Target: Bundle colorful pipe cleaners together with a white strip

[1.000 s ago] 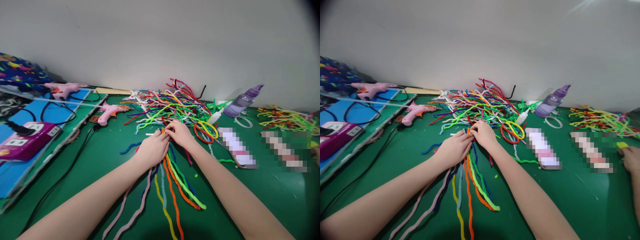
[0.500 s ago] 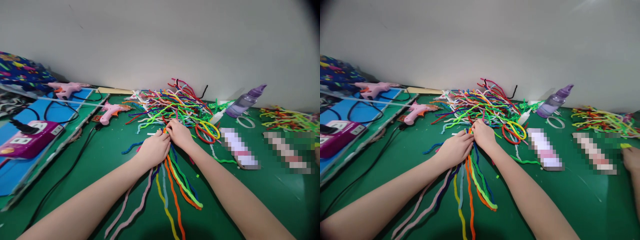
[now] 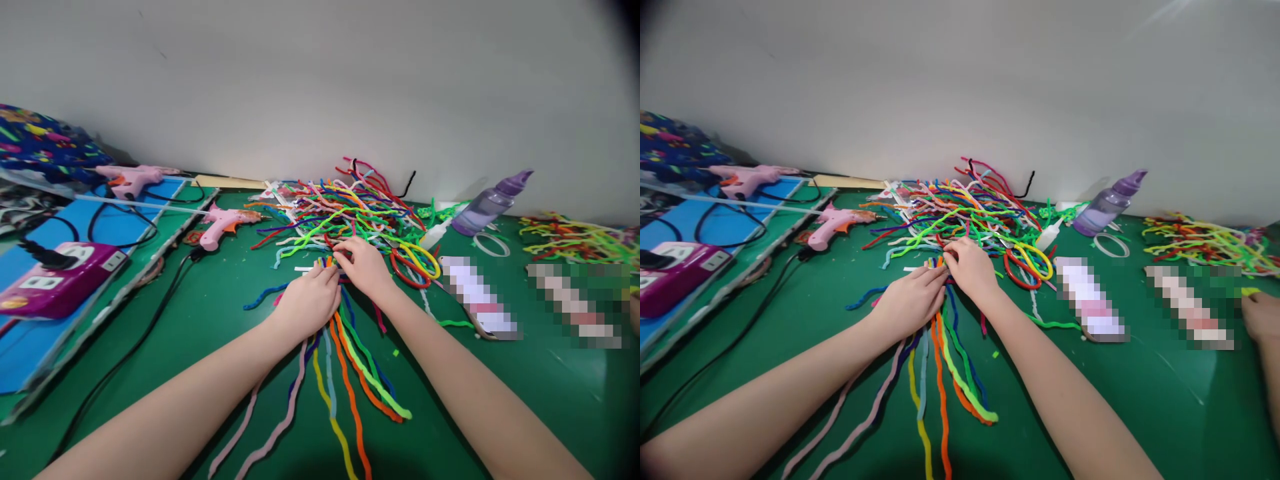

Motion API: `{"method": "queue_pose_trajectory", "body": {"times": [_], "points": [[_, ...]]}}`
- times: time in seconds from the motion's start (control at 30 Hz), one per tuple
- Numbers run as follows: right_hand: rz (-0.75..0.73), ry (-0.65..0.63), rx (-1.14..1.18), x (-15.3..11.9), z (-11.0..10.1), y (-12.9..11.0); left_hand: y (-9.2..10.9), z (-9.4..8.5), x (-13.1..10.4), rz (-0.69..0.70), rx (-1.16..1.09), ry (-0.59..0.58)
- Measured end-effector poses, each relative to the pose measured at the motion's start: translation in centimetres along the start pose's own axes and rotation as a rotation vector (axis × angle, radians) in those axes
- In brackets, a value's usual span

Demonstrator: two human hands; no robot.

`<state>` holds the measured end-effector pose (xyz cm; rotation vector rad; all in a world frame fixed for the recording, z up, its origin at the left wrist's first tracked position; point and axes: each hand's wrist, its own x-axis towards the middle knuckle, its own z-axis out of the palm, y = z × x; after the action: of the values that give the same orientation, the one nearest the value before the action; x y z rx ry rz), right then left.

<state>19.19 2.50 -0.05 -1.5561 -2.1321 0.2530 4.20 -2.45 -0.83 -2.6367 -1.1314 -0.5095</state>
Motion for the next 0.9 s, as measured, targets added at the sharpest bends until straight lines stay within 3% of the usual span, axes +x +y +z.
{"method": "queue_pose_trajectory", "body": {"times": [0.57,0.9], "points": [[0.056,-0.098,-0.037,0.3,0.4,-0.7,0.2,0.7,-0.3,0.003,0.034,-0.007],[-0.122,-0.037,-0.027,-0.1,0.8,-1.3,0.4,0.6,-0.2,0.016,0.082,-0.039]]}}
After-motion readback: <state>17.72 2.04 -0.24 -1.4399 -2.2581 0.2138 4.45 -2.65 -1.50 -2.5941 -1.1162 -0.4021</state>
